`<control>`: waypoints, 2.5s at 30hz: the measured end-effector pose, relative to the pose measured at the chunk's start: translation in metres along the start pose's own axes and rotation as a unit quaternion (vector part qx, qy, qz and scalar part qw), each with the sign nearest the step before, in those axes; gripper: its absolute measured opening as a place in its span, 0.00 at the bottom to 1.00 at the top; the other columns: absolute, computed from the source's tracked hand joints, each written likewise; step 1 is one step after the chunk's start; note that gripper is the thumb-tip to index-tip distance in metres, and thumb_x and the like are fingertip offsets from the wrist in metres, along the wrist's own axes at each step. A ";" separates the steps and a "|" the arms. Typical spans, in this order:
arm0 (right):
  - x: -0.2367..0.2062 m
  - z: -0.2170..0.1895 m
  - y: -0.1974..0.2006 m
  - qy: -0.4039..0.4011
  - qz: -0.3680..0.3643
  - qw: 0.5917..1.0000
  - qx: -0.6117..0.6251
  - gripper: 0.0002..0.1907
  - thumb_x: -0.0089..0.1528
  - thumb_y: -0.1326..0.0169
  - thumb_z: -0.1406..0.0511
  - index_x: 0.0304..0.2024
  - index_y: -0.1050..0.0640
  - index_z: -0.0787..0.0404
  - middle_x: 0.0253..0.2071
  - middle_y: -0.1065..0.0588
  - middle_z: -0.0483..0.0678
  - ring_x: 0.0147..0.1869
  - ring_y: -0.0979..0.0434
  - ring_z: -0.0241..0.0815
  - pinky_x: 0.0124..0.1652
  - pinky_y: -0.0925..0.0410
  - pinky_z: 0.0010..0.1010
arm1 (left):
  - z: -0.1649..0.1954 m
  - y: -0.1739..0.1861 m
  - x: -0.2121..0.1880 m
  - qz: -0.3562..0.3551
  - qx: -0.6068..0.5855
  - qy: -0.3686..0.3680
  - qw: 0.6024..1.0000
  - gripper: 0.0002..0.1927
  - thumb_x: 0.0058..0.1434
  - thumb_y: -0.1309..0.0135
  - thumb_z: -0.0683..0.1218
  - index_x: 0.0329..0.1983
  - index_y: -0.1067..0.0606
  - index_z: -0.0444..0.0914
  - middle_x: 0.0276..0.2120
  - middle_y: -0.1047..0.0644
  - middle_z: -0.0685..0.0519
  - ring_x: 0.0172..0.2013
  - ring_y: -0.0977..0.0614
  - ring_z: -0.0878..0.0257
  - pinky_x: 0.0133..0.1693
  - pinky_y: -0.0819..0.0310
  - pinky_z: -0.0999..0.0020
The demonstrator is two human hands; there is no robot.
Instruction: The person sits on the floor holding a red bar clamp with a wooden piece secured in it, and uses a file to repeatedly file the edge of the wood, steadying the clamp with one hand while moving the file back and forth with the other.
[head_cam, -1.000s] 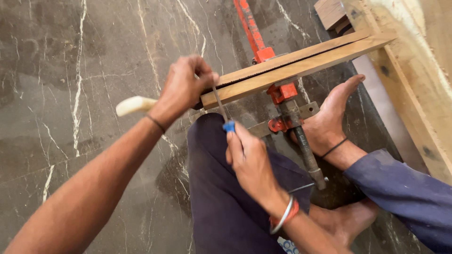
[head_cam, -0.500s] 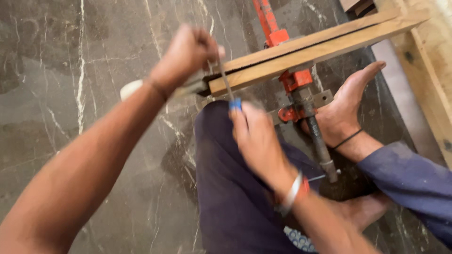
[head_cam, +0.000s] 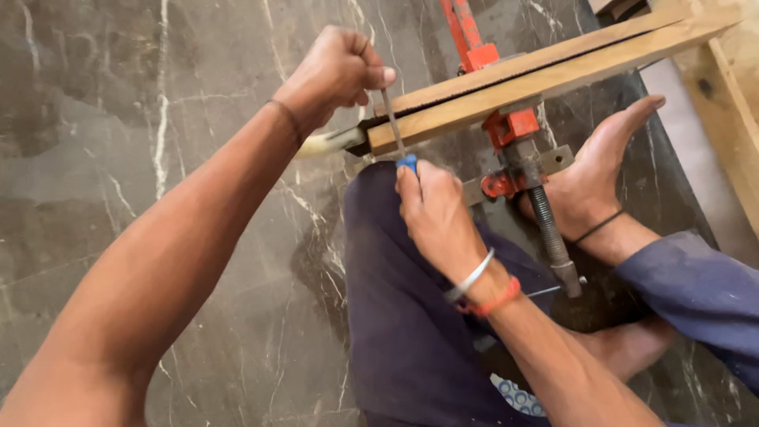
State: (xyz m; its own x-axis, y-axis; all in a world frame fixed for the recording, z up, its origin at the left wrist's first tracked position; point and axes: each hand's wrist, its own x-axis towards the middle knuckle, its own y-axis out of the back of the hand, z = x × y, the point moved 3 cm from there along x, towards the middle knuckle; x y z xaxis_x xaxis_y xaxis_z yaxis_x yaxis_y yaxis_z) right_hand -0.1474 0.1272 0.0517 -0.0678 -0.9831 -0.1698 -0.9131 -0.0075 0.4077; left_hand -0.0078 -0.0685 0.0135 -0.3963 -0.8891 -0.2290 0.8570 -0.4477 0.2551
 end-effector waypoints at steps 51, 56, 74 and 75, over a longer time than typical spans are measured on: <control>0.009 0.004 0.024 0.012 0.008 0.999 0.052 0.20 0.71 0.56 0.57 0.33 0.22 0.64 0.15 0.31 0.44 0.15 0.34 0.33 0.17 0.40 0.31 | 0.023 0.000 -0.011 0.118 0.059 -0.093 0.987 0.12 0.58 0.32 0.46 0.29 0.22 0.34 0.23 0.20 0.55 0.22 0.21 0.71 0.24 0.25 0.73; 0.007 -0.011 0.024 0.014 0.015 1.000 0.002 0.21 0.70 0.57 0.57 0.34 0.22 0.65 0.14 0.30 0.46 0.17 0.31 0.35 0.20 0.37 0.32 | 0.027 -0.002 -0.015 0.105 0.059 -0.077 0.990 0.12 0.58 0.33 0.46 0.29 0.22 0.34 0.23 0.20 0.55 0.22 0.21 0.71 0.25 0.24 0.73; 0.016 -0.025 0.013 0.235 0.045 0.964 -0.116 0.20 0.77 0.59 0.62 0.34 0.26 0.66 0.24 0.29 0.53 0.28 0.29 0.48 0.31 0.36 0.38 | 0.008 0.005 -0.014 0.117 0.145 -0.088 0.979 0.12 0.57 0.32 0.46 0.28 0.21 0.34 0.22 0.20 0.51 0.23 0.20 0.66 0.27 0.25 0.66; 0.024 -0.017 0.011 0.089 0.011 0.995 -0.040 0.19 0.74 0.57 0.62 0.33 0.25 0.66 0.21 0.30 0.53 0.24 0.30 0.48 0.28 0.36 0.40 | 0.011 0.010 -0.008 0.145 0.180 -0.085 0.969 0.12 0.56 0.31 0.46 0.27 0.21 0.35 0.21 0.21 0.51 0.23 0.20 0.65 0.28 0.26 0.65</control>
State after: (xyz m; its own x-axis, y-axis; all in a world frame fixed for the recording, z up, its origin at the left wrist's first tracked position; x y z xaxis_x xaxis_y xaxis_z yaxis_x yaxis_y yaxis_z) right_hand -0.1521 0.1005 0.0676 -0.0089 -1.0000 -0.0018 -0.8767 0.0070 0.4810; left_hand 0.0002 -0.0664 0.0286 -0.2306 -0.9716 0.0527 0.7820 -0.1529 0.6042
